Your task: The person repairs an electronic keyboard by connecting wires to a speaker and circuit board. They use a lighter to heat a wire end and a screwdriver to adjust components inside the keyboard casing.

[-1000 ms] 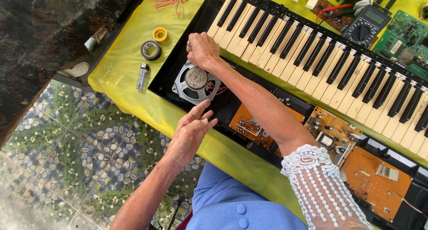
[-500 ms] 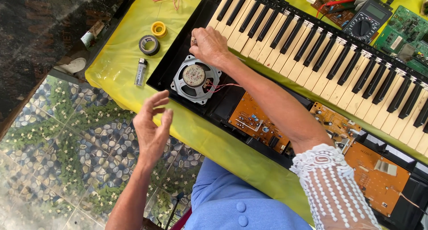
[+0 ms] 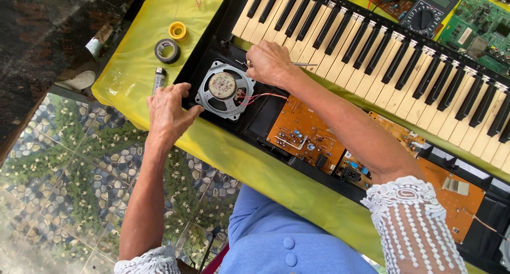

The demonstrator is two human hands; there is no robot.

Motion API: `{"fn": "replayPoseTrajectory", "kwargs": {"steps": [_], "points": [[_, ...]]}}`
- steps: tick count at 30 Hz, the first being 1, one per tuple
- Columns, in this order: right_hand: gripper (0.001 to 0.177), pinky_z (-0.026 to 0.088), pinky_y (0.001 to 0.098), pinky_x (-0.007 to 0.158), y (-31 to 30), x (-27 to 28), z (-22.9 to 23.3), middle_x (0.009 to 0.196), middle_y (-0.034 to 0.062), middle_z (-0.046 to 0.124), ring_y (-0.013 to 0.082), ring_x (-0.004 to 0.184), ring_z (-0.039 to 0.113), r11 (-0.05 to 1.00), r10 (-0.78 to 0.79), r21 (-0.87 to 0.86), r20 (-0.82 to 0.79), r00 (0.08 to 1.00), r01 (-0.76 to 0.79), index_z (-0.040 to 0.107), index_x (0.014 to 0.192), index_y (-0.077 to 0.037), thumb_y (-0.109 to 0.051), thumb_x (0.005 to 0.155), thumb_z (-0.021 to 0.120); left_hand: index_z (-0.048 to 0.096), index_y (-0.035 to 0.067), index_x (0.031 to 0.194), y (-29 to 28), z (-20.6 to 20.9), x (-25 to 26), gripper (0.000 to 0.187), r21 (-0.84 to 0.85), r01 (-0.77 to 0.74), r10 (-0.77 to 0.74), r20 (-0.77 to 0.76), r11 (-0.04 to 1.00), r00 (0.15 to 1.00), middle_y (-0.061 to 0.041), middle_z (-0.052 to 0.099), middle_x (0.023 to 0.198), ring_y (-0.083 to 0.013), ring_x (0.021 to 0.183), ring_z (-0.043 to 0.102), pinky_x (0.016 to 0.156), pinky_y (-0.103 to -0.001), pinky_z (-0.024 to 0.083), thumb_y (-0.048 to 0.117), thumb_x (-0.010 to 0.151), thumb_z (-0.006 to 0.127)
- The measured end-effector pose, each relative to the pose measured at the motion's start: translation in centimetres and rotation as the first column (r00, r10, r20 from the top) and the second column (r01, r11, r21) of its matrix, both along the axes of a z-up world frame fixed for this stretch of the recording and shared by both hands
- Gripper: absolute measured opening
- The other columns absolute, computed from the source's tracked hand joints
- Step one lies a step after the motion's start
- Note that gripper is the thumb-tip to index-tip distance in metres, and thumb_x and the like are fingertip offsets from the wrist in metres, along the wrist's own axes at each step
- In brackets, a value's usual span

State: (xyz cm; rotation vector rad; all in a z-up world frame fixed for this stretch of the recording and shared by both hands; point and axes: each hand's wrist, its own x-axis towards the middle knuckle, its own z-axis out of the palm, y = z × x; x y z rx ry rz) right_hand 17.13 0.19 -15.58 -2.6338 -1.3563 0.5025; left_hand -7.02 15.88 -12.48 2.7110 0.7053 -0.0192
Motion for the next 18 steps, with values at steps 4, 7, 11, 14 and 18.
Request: {"fn": "replayPoseTrajectory", "kwargs": {"steps": [4, 7, 11, 14, 18], "points": [[0.017, 0.058, 0.0549, 0.077, -0.6, 0.0, -2.2, 0.082, 0.0197, 0.07, 0.0436, 0.091, 0.073, 0.988, -0.06, 0.145, -0.002, 0.998, 0.06, 0.075, 0.078, -0.015, -0.031, 0.08, 0.079, 0.073, 0.025, 0.121, 2.3, -3.4, -0.1, 0.046, 0.074, 0.019, -0.026, 0.093, 0.997, 0.995, 0.005, 0.069, 0.095, -0.0225, 0.103, 0.062, 0.099, -0.05, 0.04, 0.036, 0.078, 0.084], [0.018, 0.058, 0.0565, 0.079, -0.2, 0.5, -4.5, 0.085, 0.0202, 0.071, 0.0444, 0.093, 0.073, 0.982, -0.113, 0.144, -0.051, 0.992, 0.12, 0.076, 0.08, -0.013, -0.031, 0.08, 0.074, 0.076, 0.029, 0.113, 1.7, -3.1, 0.4, 0.036, 0.136, 0.024, -0.032, 0.057, 0.99, 0.998, 0.007, 0.067, 0.091, -0.0207, 0.099, 0.06, 0.099, -0.049, 0.038, 0.039, 0.078, 0.084], [0.017, 0.06, 0.0523, 0.078, 0.3, 0.1, -6.9, 0.082, 0.0169, 0.072, 0.0403, 0.091, 0.074, 0.975, -0.162, 0.151, -0.001, 0.987, 0.16, 0.077, 0.083, -0.014, -0.029, 0.079, 0.071, 0.077, 0.026, 0.11, 1.4, -2.9, 0.9, 0.032, 0.147, 0.028, -0.034, 0.037, 0.989, 0.999, 0.003, 0.066, 0.089, -0.0238, 0.099, 0.06, 0.102, -0.048, 0.038, 0.033, 0.079, 0.083], [0.022, 0.061, 0.0518, 0.076, -0.1, -0.5, -6.5, 0.082, 0.0165, 0.073, 0.0388, 0.09, 0.075, 0.968, -0.184, 0.178, 0.022, 0.983, 0.177, 0.077, 0.085, -0.012, -0.032, 0.078, 0.071, 0.078, 0.027, 0.108, 1.6, -3.5, 1.1, 0.028, 0.192, 0.025, -0.034, 0.043, 0.981, 0.998, 0.003, 0.065, 0.086, -0.0232, 0.098, 0.06, 0.103, -0.047, 0.037, 0.031, 0.08, 0.082], [0.025, 0.061, 0.0533, 0.077, 0.1, -0.5, -6.9, 0.084, 0.0185, 0.074, 0.0412, 0.091, 0.075, 0.955, -0.213, 0.209, -0.007, 0.977, 0.209, 0.077, 0.088, -0.01, -0.032, 0.078, 0.071, 0.078, 0.028, 0.104, 1.6, -4.1, 1.2, 0.023, 0.202, 0.037, -0.054, 0.078, 0.979, 0.995, 0.003, 0.066, 0.082, -0.0236, 0.097, 0.06, 0.102, -0.046, 0.037, 0.028, 0.082, 0.081]]}}
